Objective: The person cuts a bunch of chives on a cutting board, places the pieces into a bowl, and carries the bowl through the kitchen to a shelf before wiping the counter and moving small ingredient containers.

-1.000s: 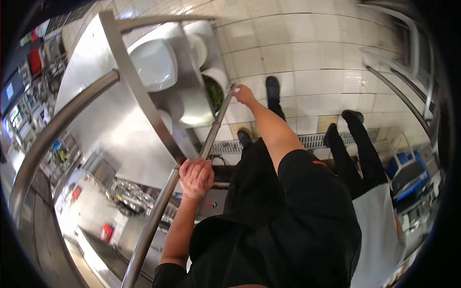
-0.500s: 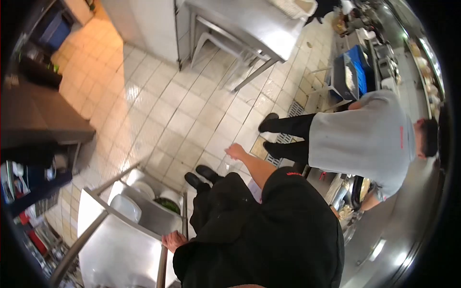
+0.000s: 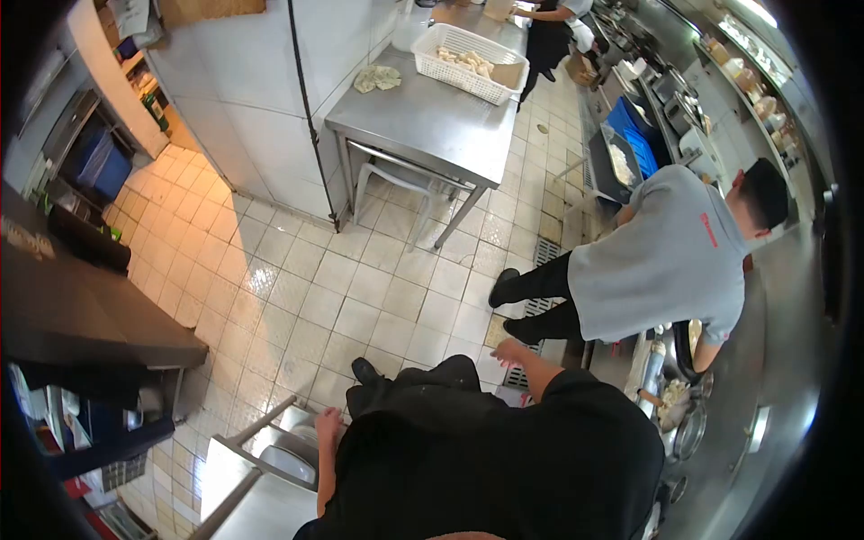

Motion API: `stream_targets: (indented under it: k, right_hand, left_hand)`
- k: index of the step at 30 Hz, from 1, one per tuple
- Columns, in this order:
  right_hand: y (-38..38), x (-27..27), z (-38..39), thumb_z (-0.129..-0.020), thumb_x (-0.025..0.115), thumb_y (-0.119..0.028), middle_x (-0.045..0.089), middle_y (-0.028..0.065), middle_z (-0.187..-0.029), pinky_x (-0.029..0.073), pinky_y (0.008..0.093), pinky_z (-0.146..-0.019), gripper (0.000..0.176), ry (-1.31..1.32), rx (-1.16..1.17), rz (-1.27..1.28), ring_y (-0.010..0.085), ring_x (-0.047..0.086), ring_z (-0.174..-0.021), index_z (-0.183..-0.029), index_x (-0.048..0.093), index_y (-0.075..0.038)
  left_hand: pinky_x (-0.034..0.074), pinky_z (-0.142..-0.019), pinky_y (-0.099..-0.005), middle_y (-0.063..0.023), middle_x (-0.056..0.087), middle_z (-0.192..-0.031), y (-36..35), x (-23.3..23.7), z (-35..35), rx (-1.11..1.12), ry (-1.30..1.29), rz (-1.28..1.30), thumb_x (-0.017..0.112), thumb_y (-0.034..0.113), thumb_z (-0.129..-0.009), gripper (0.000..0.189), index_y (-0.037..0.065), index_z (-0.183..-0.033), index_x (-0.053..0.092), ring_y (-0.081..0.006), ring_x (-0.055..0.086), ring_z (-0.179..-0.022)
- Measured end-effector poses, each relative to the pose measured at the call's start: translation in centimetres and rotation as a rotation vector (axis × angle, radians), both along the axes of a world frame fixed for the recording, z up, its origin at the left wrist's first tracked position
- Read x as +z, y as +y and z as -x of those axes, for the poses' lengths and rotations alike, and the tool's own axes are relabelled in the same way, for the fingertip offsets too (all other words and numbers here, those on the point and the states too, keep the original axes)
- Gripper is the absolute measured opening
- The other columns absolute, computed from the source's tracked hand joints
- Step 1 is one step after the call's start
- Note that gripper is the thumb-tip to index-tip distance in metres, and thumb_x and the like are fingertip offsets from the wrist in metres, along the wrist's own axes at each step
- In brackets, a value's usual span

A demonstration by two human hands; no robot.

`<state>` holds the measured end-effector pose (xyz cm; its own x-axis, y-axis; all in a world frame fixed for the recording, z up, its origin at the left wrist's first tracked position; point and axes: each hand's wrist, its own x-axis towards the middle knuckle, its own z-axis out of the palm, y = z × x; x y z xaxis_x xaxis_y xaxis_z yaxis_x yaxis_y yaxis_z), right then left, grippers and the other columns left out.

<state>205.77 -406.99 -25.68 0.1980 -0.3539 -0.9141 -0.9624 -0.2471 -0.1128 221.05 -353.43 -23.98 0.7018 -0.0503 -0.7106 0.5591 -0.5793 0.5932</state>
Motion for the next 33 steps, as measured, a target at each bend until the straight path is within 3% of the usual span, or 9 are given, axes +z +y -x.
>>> stream_targets:
  k: [3, 6, 12, 14, 20, 22, 26, 30, 33]
  right_hand:
    - [-1.1, -1.3, -3.4, -0.087, 0.064, -0.037, 0.069, 0.0091, -0.080, 0.051, 0.0352, -0.051, 0.037, -0.148, 0.267, 0.025, 0.0212, 0.064, -0.061, -0.085, 0.070, 0.000]
    - [-1.3, -0.7, -6.9, -0.082, 0.068, -0.030, 0.070, 0.0142, -0.081, 0.054, 0.0341, -0.063, 0.030, -0.729, 0.761, 0.285, 0.0249, 0.069, -0.074, -0.088, 0.071, -0.001]
    - [0.1, 6.6, -20.5, -0.080, 0.070, -0.034, 0.069, 0.0113, -0.078, 0.049, 0.0322, -0.064, 0.036, -0.622, -0.138, 0.033, 0.0171, 0.063, -0.072, -0.093, 0.072, 0.000]
    - [-1.2, 7.2, -26.4, -0.081, 0.071, -0.035, 0.068, 0.0077, -0.079, 0.048, 0.0309, -0.064, 0.039, -0.731, -0.194, -0.009, 0.0144, 0.060, -0.071, -0.095, 0.071, 0.001]
    - [-9.6, 12.0, -51.4, -0.089, 0.066, -0.027, 0.066, 0.0022, -0.086, 0.047, 0.0260, -0.067, 0.027, -1.168, -0.249, -0.208, 0.0107, 0.059, -0.077, -0.103, 0.068, -0.004]
    - [-13.4, 13.4, -60.4, -0.090, 0.065, -0.025, 0.066, 0.0029, -0.086, 0.047, 0.0252, -0.067, 0.028, -1.157, -0.229, -0.084, 0.0092, 0.058, -0.077, -0.104, 0.068, -0.001]
    - [-19.1, 12.7, -76.8, -0.083, 0.068, -0.029, 0.069, 0.0167, -0.095, 0.051, 0.0370, -0.077, 0.038, -1.439, -0.104, 0.461, 0.0281, 0.065, -0.086, -0.102, 0.067, 0.003]
    - [-21.8, 11.2, -88.9, -0.082, 0.063, -0.029, 0.064, 0.0185, -0.115, 0.047, 0.0488, -0.091, 0.037, -1.143, 0.293, 0.765, 0.0371, 0.055, -0.115, -0.108, 0.067, -0.004]
    - [-18.8, 8.0, -92.8, -0.078, 0.062, -0.029, 0.053, 0.0190, -0.130, 0.033, 0.0544, -0.105, 0.041, -1.142, -0.114, 1.006, 0.0383, 0.042, -0.128, -0.112, 0.065, -0.008]
  left_hand:
    - [0.052, -0.065, -0.0293, -0.0145, 0.069, -0.090, 0.8, -5.1, -6.0, 0.146, -0.116, 0.154, 0.065, 0.020, -0.084, 0.038, -0.007, -0.112, 0.063, -0.0185, 0.066, -0.072]
    - [0.053, -0.068, -0.0295, -0.0156, 0.068, -0.096, -0.2, -4.2, -11.5, 0.063, -0.088, 0.128, 0.064, 0.018, -0.085, 0.040, -0.007, -0.115, 0.061, -0.0185, 0.066, -0.075]
    - [0.053, -0.070, -0.0305, -0.0166, 0.069, -0.096, -2.9, -3.7, -18.5, -0.036, -0.030, 0.111, 0.064, 0.017, -0.083, 0.041, -0.007, -0.116, 0.061, -0.0197, 0.067, -0.076]
    - [0.053, -0.070, -0.0305, -0.0168, 0.069, -0.096, -1.4, -6.4, -19.2, -0.280, -0.156, 0.094, 0.064, 0.017, -0.083, 0.042, -0.007, -0.117, 0.061, -0.0201, 0.067, -0.076]
    - [0.052, -0.070, -0.0300, -0.0157, 0.069, -0.095, -3.8, -5.4, -23.2, -0.033, 0.155, -0.046, 0.064, 0.019, -0.086, 0.042, -0.008, -0.118, 0.060, -0.0199, 0.067, -0.076]
    - [0.052, -0.069, -0.0297, -0.0151, 0.068, -0.095, -3.6, -4.7, -24.5, -0.010, 0.145, -0.072, 0.064, 0.019, -0.086, 0.041, -0.008, -0.118, 0.060, -0.0196, 0.067, -0.077]
    - [0.052, -0.069, -0.0293, -0.0138, 0.068, -0.094, -4.9, -2.1, -28.5, 0.039, 0.135, -0.093, 0.064, 0.018, -0.088, 0.040, -0.007, -0.118, 0.059, -0.0189, 0.066, -0.077]
    - [0.051, -0.069, -0.0289, -0.0125, 0.068, -0.093, -6.2, -0.7, -33.9, 0.021, 0.127, -0.095, 0.063, 0.018, -0.089, 0.040, -0.007, -0.119, 0.059, -0.0183, 0.066, -0.077]
    - [0.051, -0.069, -0.0285, -0.0116, 0.068, -0.092, -6.5, -2.0, -36.7, 0.006, 0.134, -0.047, 0.063, 0.018, -0.090, 0.039, -0.007, -0.119, 0.058, -0.0178, 0.066, -0.078]
